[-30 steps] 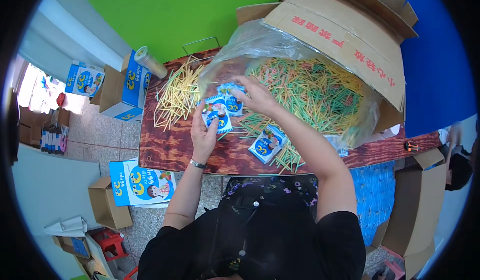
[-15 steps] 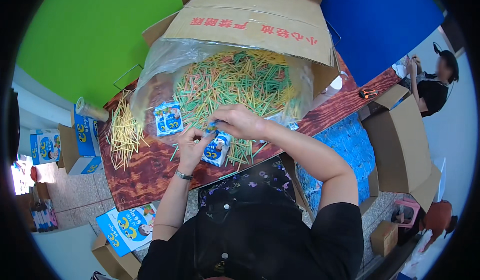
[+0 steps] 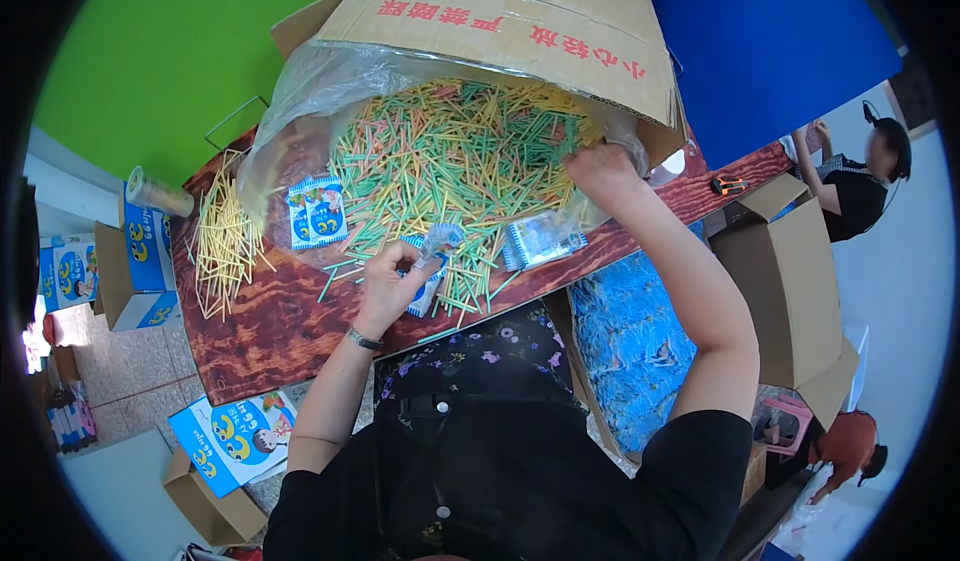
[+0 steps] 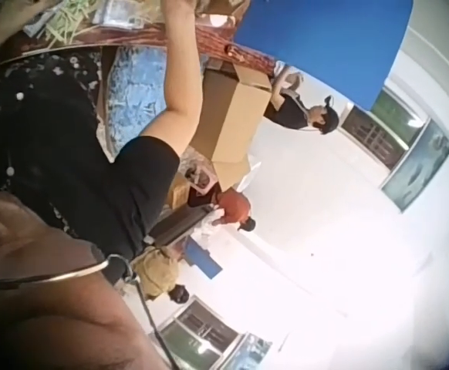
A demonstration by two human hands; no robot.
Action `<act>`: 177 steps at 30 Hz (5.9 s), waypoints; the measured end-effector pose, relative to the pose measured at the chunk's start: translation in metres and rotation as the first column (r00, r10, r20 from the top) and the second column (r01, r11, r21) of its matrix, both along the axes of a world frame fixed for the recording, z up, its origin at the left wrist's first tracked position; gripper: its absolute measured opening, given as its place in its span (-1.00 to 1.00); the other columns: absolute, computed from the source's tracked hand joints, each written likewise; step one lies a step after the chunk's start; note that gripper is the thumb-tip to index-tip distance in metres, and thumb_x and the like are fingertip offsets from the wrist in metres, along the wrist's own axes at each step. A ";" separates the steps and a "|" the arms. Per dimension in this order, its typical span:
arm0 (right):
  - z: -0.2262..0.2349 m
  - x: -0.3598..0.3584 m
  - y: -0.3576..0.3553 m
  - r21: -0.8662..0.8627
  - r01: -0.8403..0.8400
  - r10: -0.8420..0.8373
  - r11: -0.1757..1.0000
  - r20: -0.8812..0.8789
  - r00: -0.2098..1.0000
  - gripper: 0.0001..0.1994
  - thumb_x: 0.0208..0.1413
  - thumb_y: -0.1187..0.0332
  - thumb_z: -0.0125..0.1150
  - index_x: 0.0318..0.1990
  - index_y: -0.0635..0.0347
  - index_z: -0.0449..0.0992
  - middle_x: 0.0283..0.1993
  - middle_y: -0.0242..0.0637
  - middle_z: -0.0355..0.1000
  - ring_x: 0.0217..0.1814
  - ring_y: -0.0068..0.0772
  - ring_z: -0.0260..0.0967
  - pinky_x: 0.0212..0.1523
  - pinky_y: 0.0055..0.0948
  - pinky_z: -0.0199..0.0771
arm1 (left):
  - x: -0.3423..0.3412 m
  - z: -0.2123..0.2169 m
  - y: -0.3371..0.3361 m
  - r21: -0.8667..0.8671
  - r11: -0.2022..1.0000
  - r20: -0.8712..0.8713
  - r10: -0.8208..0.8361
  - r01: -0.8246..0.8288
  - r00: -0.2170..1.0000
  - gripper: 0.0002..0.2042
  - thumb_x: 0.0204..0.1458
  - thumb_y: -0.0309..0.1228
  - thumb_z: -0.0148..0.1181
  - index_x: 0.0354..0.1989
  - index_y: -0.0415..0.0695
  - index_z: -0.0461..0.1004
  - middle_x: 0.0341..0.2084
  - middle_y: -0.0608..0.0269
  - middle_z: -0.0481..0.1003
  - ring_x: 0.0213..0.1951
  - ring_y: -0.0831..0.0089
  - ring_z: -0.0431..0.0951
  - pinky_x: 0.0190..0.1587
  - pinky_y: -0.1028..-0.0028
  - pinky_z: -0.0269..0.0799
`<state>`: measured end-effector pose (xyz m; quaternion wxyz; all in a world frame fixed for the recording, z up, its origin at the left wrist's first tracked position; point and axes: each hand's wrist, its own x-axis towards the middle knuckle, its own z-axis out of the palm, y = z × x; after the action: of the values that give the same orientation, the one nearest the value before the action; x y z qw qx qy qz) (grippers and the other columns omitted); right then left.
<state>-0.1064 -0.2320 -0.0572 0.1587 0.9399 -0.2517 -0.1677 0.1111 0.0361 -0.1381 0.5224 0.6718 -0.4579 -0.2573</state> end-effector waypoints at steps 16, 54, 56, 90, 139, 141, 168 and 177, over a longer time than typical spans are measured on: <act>-0.025 -0.007 -0.010 -0.031 -0.070 0.069 0.997 -0.027 0.997 -0.83 0.02 0.46 0.02 -0.26 0.25 0.52 -0.13 -0.12 0.38 0.07 -0.13 0.37 -0.12 -0.28 0.57 | -0.011 0.001 -0.003 -0.017 0.996 0.045 -0.089 0.090 0.995 -0.80 -0.10 -0.39 0.39 -0.45 -0.21 0.48 -0.58 0.26 0.49 -0.56 0.52 0.47 -0.48 0.51 0.37; 0.034 0.083 0.016 0.985 -0.064 -0.369 -0.161 0.000 0.929 -0.72 0.36 0.25 -0.10 0.05 0.24 0.37 -0.31 -0.44 0.37 -0.26 -0.59 0.36 -0.23 -0.51 0.43 | 0.021 -0.007 0.001 -0.077 0.987 -0.211 0.125 -0.144 0.969 -0.79 -0.01 -0.40 0.36 -0.40 -0.23 0.43 -0.56 0.37 0.43 -0.57 0.69 0.42 -0.55 0.64 0.39; 0.036 0.085 0.018 0.972 -0.116 -0.359 -0.207 0.035 0.933 -0.72 0.35 0.27 -0.09 0.06 0.25 0.36 -0.32 -0.42 0.37 -0.26 -0.58 0.35 -0.21 -0.52 0.42 | 0.020 0.002 0.000 -0.083 0.984 -0.398 0.113 -0.159 0.910 -0.80 0.02 -0.40 0.34 -0.39 -0.22 0.42 -0.56 0.38 0.42 -0.56 0.70 0.42 -0.51 0.64 0.39; 0.116 0.112 0.064 0.935 -0.024 0.009 0.353 0.022 1.000 -0.78 0.33 0.27 -0.13 -0.23 0.23 0.35 -0.40 -0.34 0.38 -0.39 -0.51 0.38 -0.33 -0.39 0.40 | 0.030 0.003 0.000 -0.282 0.924 0.205 0.321 -0.258 0.925 -0.80 -0.09 -0.46 0.39 -0.41 -0.23 0.46 -0.53 0.21 0.52 -0.51 0.47 0.53 -0.47 0.47 0.41; 0.079 0.071 0.081 0.415 -0.337 0.368 0.845 0.004 0.930 -0.66 0.13 0.44 0.00 0.07 0.33 0.32 -0.35 0.00 0.48 -0.31 0.00 0.51 -0.38 -0.07 0.45 | 0.015 -0.004 0.006 -0.258 0.950 0.324 0.258 -0.178 0.910 -0.85 -0.11 -0.51 0.31 -0.39 -0.23 0.46 -0.52 0.13 0.49 -0.50 0.24 0.53 -0.45 0.36 0.41; 0.096 0.091 0.089 0.473 -0.396 0.386 0.787 0.123 0.914 -0.58 0.15 0.43 0.00 0.16 0.33 0.20 -0.35 0.04 0.47 -0.33 0.05 0.49 -0.37 -0.07 0.45 | 0.015 -0.003 0.004 -0.236 0.955 0.308 0.251 -0.182 0.918 -0.84 -0.11 -0.49 0.33 -0.40 -0.23 0.45 -0.54 0.15 0.49 -0.51 0.27 0.52 -0.46 0.37 0.40; 0.129 0.136 0.101 0.462 -0.552 0.388 0.694 0.405 0.828 -0.27 0.07 0.17 0.26 0.35 0.16 0.06 -0.14 0.07 0.44 -0.14 0.08 0.45 -0.14 -0.07 0.46 | 0.022 -0.014 0.000 -0.257 0.959 -0.112 0.096 -0.122 0.989 -0.65 -0.18 -0.46 0.46 -0.19 -0.23 0.51 -0.44 0.18 0.55 -0.43 0.47 0.59 -0.43 0.49 0.54; 0.056 0.134 0.124 0.496 -0.594 0.033 0.633 0.750 0.661 -0.47 0.01 0.34 0.30 0.19 0.00 0.33 -0.29 -0.18 0.51 -0.26 -0.09 0.51 -0.23 -0.18 0.52 | 0.038 0.010 0.023 -0.094 0.995 -0.055 0.007 -0.012 0.998 -0.62 -0.02 -0.66 0.27 0.00 -0.30 0.37 -0.20 0.24 0.52 -0.17 0.61 0.52 -0.20 0.57 0.52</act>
<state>0.0278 -0.1079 -0.0008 -0.2901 0.9466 -0.0233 0.1384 0.1491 0.0594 -0.1285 0.5673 0.6411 -0.4519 -0.2510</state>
